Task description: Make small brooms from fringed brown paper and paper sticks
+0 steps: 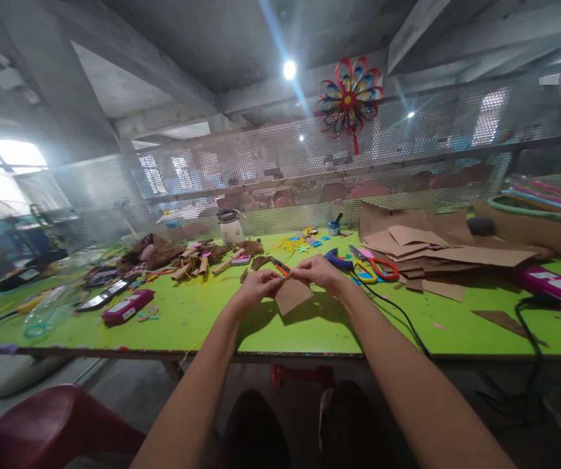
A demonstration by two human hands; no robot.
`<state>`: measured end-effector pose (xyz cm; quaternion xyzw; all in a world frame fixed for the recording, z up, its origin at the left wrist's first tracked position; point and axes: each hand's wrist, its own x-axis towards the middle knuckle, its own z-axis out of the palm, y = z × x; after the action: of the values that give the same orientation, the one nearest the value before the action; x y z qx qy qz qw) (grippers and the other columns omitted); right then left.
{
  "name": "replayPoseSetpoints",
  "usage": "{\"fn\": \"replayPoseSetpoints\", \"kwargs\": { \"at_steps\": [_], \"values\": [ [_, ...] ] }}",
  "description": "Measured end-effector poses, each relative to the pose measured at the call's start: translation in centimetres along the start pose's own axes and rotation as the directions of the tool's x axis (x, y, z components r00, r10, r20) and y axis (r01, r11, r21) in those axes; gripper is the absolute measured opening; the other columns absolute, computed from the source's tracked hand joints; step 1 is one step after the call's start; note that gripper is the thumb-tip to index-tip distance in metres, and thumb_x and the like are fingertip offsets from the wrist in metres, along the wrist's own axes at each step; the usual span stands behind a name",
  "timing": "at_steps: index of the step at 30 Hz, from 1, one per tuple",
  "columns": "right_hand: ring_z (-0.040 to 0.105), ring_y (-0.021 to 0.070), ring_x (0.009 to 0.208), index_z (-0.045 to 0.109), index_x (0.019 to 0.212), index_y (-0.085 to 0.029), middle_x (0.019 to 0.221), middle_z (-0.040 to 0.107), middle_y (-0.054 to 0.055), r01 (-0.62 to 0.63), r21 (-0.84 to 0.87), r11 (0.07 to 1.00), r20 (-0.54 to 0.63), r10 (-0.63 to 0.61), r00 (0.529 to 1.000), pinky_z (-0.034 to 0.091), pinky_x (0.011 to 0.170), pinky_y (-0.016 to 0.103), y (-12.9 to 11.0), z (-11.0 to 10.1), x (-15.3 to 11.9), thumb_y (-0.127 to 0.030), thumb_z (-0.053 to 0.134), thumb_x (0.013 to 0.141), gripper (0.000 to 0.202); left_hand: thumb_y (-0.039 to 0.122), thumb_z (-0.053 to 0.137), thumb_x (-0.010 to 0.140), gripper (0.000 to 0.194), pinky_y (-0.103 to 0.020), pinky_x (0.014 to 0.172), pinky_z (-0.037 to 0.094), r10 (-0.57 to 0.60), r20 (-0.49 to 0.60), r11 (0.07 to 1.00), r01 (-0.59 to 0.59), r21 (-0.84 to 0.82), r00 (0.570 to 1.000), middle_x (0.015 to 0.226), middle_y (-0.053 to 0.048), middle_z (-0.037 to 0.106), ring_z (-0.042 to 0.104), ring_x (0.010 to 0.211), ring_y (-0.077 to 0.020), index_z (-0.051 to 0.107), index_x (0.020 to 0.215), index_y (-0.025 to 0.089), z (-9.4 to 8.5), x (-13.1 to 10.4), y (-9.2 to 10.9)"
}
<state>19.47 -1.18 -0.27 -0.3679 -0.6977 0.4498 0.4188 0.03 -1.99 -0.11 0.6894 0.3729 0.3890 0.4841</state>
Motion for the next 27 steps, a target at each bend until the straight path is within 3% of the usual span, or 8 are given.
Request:
{"fn": "replayPoseSetpoints", "kwargs": {
  "at_steps": [4,7,10,14,16,19,22,27],
  "values": [
    [0.035,0.0068,0.046,0.056,0.053,-0.013,0.046,0.043,-0.004,-0.001,-0.036,0.999,-0.086,-0.002,0.996,0.025,0.047,0.023,-0.2,-0.7,0.0,-0.047,0.066,0.062,0.036,0.040,0.066,0.070,0.030,-0.023,0.047,0.043,-0.015,-0.025,0.996,0.018,0.089,1.000,0.053,-0.003,0.060,0.056,0.048,-0.0118,0.054,0.066,0.013,-0.3,-0.1,0.0],
    [0.037,0.0074,0.047,0.060,0.060,-0.013,0.048,0.047,-0.004,-0.012,0.013,1.000,-0.214,0.014,0.977,0.026,0.046,0.023,0.0,-1.6,0.2,-0.047,0.067,0.059,0.035,0.038,0.061,0.074,0.027,-0.020,0.044,0.040,0.002,-0.034,0.993,0.002,0.117,0.999,0.056,-0.006,0.063,0.058,0.047,-0.0118,0.052,0.070,0.013,-0.7,0.0,-0.1],
    [0.037,0.0076,0.047,0.061,0.063,-0.013,0.050,0.048,-0.004,0.006,0.070,0.998,-0.300,0.016,0.954,0.027,0.047,0.023,0.4,-2.0,0.5,-0.046,0.069,0.057,0.035,0.036,0.059,0.076,0.024,-0.019,0.045,0.040,0.079,-0.151,0.994,-0.067,0.081,0.985,0.060,-0.005,0.064,0.059,0.051,-0.0116,0.050,0.072,0.013,-1.0,0.1,-0.1],
    [0.038,0.0079,0.046,0.061,0.059,-0.013,0.048,0.048,-0.004,0.004,0.070,0.998,-0.258,0.014,0.966,0.029,0.047,0.023,0.8,-1.2,0.9,-0.045,0.068,0.058,0.033,0.040,0.058,0.075,0.026,-0.022,0.050,0.045,0.147,-0.284,0.989,-0.134,0.067,0.948,0.071,-0.006,0.065,0.061,0.063,-0.0138,0.055,0.078,0.014,-0.8,0.5,-0.1],
    [0.039,0.0081,0.047,0.061,0.058,-0.013,0.048,0.048,-0.003,0.015,0.043,0.999,-0.228,-0.005,0.974,0.030,0.048,0.023,0.8,-0.4,1.0,-0.044,0.067,0.060,0.032,0.042,0.061,0.072,0.029,-0.022,0.051,0.044,0.175,-0.244,0.979,-0.142,0.148,0.954,0.073,-0.005,0.063,0.058,0.063,-0.0128,0.060,0.080,0.015,-0.7,0.7,-0.3],
    [0.041,0.0090,0.049,0.062,0.059,-0.012,0.049,0.051,-0.002,0.007,0.017,1.000,-0.206,-0.004,0.979,0.032,0.050,0.024,0.7,0.4,1.0,-0.043,0.067,0.060,0.032,0.042,0.064,0.069,0.029,-0.022,0.049,0.039,0.172,-0.191,0.964,-0.126,0.233,0.966,0.059,-0.001,0.058,0.050,0.051,-0.0092,0.062,0.071,0.013,-0.7,0.9,-0.8],
    [0.044,0.0097,0.050,0.064,0.063,-0.011,0.052,0.055,-0.001,-0.016,0.055,0.998,-0.191,0.026,0.981,0.034,0.051,0.024,0.5,0.8,0.8,-0.042,0.069,0.059,0.032,0.042,0.063,0.069,0.030,-0.021,0.047,0.034,0.146,-0.203,0.965,-0.094,0.244,0.968,0.048,0.002,0.051,0.044,0.045,-0.0078,0.060,0.064,0.012,-1.0,1.1,-1.3],
    [0.047,0.0100,0.053,0.066,0.067,-0.010,0.058,0.060,0.002,-0.010,0.059,0.998,-0.169,0.020,0.985,0.036,0.053,0.024,0.0,1.1,0.5,-0.040,0.072,0.057,0.032,0.042,0.060,0.071,0.030,-0.021,0.048,0.033,0.146,-0.160,0.965,-0.105,0.241,0.976,0.050,0.002,0.050,0.043,0.046,-0.0080,0.059,0.066,0.012,-0.8,1.1,-1.4]
  ]
}}
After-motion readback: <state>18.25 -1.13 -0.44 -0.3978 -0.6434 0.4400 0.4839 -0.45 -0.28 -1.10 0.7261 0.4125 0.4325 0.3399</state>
